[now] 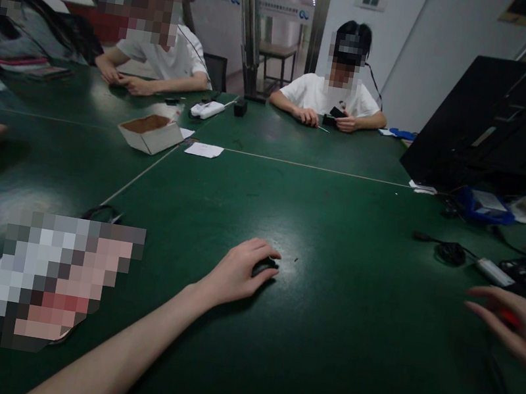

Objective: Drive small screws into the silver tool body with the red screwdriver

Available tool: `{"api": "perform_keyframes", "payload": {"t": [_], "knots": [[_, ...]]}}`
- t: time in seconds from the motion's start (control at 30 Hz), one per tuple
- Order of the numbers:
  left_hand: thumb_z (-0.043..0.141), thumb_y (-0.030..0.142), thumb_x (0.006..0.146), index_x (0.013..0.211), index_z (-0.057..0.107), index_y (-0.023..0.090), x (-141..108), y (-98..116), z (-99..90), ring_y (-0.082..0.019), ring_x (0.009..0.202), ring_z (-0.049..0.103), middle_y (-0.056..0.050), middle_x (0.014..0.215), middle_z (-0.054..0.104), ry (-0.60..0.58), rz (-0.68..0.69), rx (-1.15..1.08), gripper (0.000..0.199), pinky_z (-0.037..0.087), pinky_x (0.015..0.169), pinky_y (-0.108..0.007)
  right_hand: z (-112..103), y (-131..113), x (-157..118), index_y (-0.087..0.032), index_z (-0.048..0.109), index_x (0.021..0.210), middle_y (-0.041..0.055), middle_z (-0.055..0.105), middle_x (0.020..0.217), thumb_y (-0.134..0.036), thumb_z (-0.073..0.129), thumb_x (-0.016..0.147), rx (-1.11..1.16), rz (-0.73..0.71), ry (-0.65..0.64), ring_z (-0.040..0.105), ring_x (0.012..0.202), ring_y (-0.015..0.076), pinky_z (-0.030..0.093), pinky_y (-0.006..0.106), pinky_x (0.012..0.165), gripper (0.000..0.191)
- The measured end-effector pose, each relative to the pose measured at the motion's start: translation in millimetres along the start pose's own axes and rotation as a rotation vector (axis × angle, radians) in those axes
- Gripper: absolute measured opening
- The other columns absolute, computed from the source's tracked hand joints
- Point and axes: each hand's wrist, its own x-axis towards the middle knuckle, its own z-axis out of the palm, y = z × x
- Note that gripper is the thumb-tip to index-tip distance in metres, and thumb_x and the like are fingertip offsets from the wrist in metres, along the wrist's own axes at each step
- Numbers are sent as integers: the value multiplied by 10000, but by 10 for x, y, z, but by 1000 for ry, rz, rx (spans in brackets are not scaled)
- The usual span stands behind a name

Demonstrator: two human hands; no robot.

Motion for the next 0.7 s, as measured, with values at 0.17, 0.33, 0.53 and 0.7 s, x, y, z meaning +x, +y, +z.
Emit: {"api": "perform_keyframes", "payload": {"t": [0.17, 0.33, 0.53, 0.7], "knots": [[575, 220, 885, 1022, 634, 166, 1, -1, -10, -220, 957, 604, -73, 994, 664, 4, -25, 8, 159, 496, 856, -374, 366, -1523, 679, -216, 687, 1042, 82, 690, 1017, -187, 509, 888, 39, -304, -274, 670, 863, 205, 531, 348, 744, 238], [579, 211, 881, 987, 648, 168, 4, 2, -17, -219, 923, 609, -66, 962, 676, -2, -50, 40, 134, 485, 829, -363, 687, -2085, 1144, -231, 651, 1165, 66, 666, 1122, -150, 610, 841, 56, -415, -329, 636, 1000, 242, 505, 335, 785, 337], [595, 226, 877, 970, 654, 174, -4, -7, 3, -213, 895, 607, -61, 939, 680, 4, -62, 68, 122, 465, 815, -346, 821, -2232, 1354, -201, 657, 1082, 35, 668, 1023, -241, 596, 904, 69, -486, -423, 636, 916, 177, 520, 337, 808, 192], [625, 226, 860, 952, 657, 173, -2, -14, 20, -214, 888, 608, -55, 933, 683, 8, -63, 72, 111, 456, 811, -344, 852, -2246, 1320, -165, 583, 1159, 80, 597, 1167, -354, 556, 939, 43, -526, -458, 605, 995, 191, 525, 402, 857, 291]]}}
